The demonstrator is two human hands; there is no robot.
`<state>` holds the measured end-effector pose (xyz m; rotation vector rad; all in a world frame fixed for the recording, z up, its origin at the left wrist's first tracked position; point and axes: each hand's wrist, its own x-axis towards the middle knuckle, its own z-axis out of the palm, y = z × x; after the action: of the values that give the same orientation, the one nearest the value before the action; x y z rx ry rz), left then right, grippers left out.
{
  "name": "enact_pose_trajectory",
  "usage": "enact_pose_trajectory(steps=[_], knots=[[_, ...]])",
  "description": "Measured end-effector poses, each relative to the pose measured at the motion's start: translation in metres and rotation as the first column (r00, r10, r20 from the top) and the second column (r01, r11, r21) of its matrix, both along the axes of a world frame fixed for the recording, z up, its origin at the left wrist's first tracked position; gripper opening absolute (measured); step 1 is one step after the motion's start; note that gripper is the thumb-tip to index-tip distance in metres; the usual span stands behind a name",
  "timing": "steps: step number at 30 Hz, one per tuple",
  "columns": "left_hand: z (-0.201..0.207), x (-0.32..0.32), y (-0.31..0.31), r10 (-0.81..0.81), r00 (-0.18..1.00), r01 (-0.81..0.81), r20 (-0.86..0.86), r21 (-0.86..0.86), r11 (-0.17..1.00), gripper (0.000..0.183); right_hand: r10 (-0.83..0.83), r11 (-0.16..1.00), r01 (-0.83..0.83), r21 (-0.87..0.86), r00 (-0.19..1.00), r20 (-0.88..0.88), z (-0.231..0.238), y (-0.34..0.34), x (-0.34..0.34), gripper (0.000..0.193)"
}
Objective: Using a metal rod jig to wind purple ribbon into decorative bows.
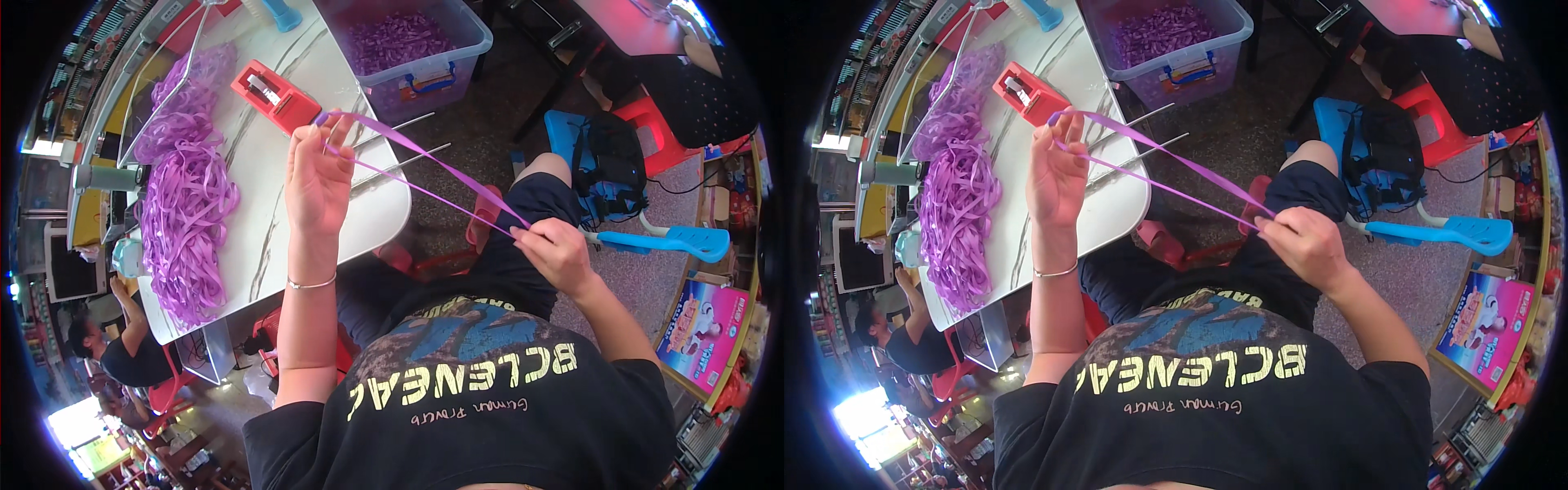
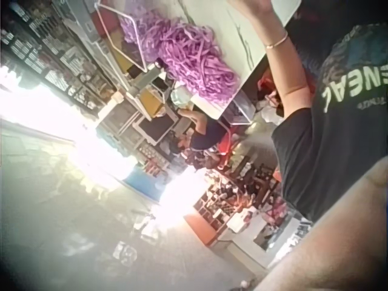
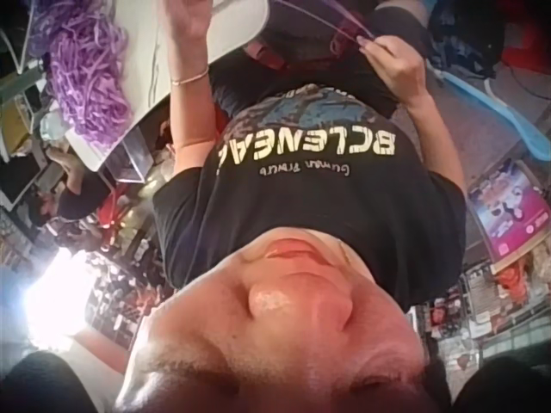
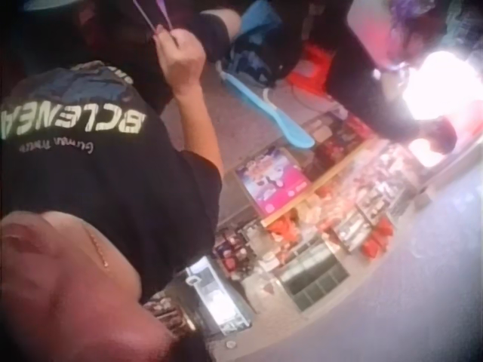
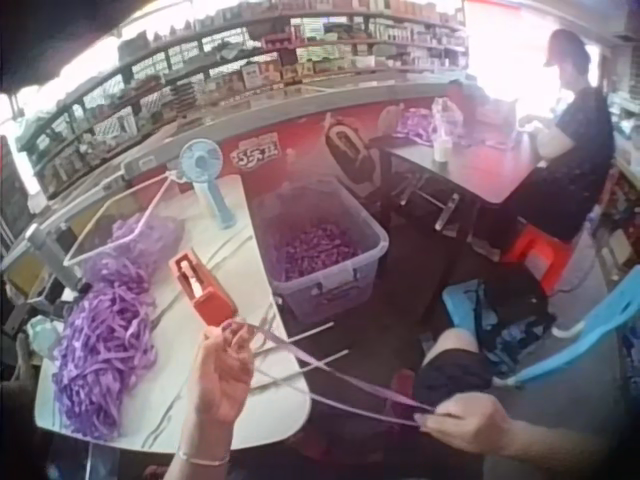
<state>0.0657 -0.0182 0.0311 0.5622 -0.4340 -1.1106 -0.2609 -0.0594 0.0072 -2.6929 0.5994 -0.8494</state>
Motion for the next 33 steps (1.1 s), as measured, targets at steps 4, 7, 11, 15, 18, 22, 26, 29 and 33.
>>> enact_pose_trajectory(steps=[4, 7, 11, 15, 18, 22, 26, 29, 33], knots=[[-0.002, -0.007, 0.008, 0.06, 0.998, -0.06, 0.002, 0.054, 0.997, 0.007, -0.063, 0.997, 0.065, 0.043, 0.996, -0.057, 0.001, -0.007, -0.004, 0.019], [-0.001, -0.012, 0.013, 0.029, 0.999, -0.033, 0.034, 0.114, 0.993, 0.008, -0.195, 0.978, 0.201, 0.063, 0.977, -0.09, 0.003, -0.014, -0.007, 0.027], [0.006, -0.016, 0.018, -0.056, 0.997, 0.047, 0.058, 0.14, 0.989, 0.01, -0.223, 0.958, 0.233, 0.165, 0.972, -0.075, 0.004, -0.018, -0.011, 0.034], [0.008, -0.017, 0.022, -0.116, 0.991, 0.107, 0.062, 0.126, 0.986, 0.008, -0.211, 0.941, 0.215, 0.262, 0.977, -0.042, 0.003, -0.019, -0.012, 0.033], [0.006, -0.017, 0.023, -0.141, 0.988, 0.131, 0.069, 0.126, 0.983, 0.009, -0.21, 0.936, 0.21, 0.282, 0.977, -0.032, 0.002, -0.019, -0.013, 0.031], [0.006, -0.019, 0.024, -0.177, 0.983, 0.172, 0.043, 0.112, 0.979, 0.01, -0.233, 0.921, 0.229, 0.316, 0.972, -0.027, 0.002, -0.019, -0.012, 0.028], [0.002, -0.017, 0.025, -0.226, 0.974, 0.223, 0.016, 0.106, 0.969, 0.012, -0.242, 0.906, 0.237, 0.351, 0.97, -0.031, -0.001, -0.019, -0.011, 0.026], [0.0, -0.018, 0.022, -0.252, 0.968, 0.252, -0.023, 0.052, 0.966, 0.012, -0.236, 0.901, 0.233, 0.366, 0.971, -0.038, -0.005, -0.017, -0.011, 0.026], [-0.005, -0.02, 0.02, -0.278, 0.951, 0.28, -0.137, -0.01, 0.96, 0.012, -0.221, 0.882, 0.218, 0.419, 0.974, -0.043, -0.011, -0.013, -0.009, 0.026]])
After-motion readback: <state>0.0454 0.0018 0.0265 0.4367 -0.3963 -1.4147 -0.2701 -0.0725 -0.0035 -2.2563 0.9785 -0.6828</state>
